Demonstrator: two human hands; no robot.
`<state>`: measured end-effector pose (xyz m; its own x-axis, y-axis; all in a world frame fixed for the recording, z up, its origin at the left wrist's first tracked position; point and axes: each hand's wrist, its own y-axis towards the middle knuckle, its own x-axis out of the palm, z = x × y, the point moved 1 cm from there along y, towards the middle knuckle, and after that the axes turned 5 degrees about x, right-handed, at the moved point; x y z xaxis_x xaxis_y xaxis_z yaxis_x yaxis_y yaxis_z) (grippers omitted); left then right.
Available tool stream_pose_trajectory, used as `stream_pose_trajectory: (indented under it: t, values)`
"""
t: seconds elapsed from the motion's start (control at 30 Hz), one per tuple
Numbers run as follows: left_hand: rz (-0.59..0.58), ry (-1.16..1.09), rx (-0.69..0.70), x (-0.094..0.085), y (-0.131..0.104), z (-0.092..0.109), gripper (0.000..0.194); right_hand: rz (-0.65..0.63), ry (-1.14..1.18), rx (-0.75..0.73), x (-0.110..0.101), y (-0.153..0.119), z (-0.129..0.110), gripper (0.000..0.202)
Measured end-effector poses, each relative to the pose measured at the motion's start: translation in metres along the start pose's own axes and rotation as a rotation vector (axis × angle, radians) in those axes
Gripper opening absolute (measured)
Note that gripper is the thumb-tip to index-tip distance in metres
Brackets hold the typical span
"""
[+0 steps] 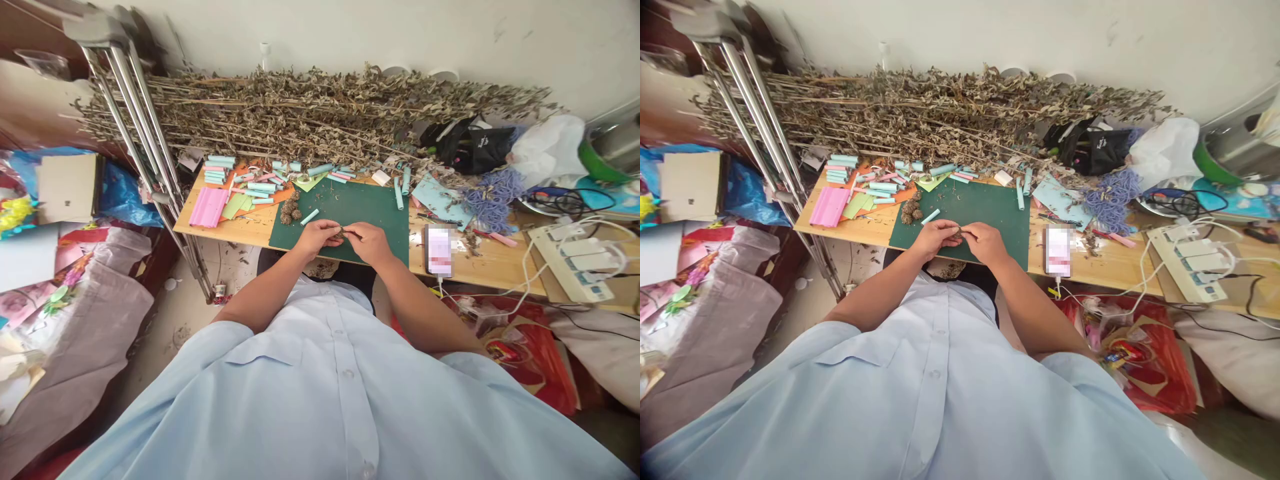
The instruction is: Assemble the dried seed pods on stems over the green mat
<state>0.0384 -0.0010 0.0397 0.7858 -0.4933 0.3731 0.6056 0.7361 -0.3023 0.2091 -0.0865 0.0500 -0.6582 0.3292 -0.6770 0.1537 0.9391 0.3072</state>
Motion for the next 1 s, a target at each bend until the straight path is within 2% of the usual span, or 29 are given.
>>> stream_pose_trajectory:
  t: [0.17,0.37,0.47,0.63,0.73,0.87,1.0]
  values:
    - [-0.018,-0.009,0.011,-0.001,0.001,-0.002,0.038,-0.008,-0.023,-0.088,0.001,0.001,0.002,0.022]
    - [0.01,-0.003,-0.019,0.001,0.001,0.0,0.028,-0.004,-0.056,-0.108,0.004,0.004,0.0,0.021]
    - [0.005,-0.009,-0.029,0.001,0.001,0.002,0.027,0.007,-0.074,-0.072,0.006,0.005,-0.003,0.017]
    - [-0.01,-0.052,-0.027,-0.001,0.0,0.003,0.032,0.085,0.103,0.05,0.01,0.003,-0.003,0.013]
    - [-0.031,-0.068,-0.046,-0.003,0.0,0.004,0.035,0.081,0.311,0.211,0.014,0.002,0.002,0.015]
    - [-0.059,-0.093,-0.055,-0.005,0.002,0.006,0.03,0.043,0.598,0.462,0.019,0.002,0.01,0.021]
    - [-0.062,-0.115,-0.044,-0.006,0.002,0.005,0.024,0.058,0.8,0.589,0.022,0.004,0.013,0.026]
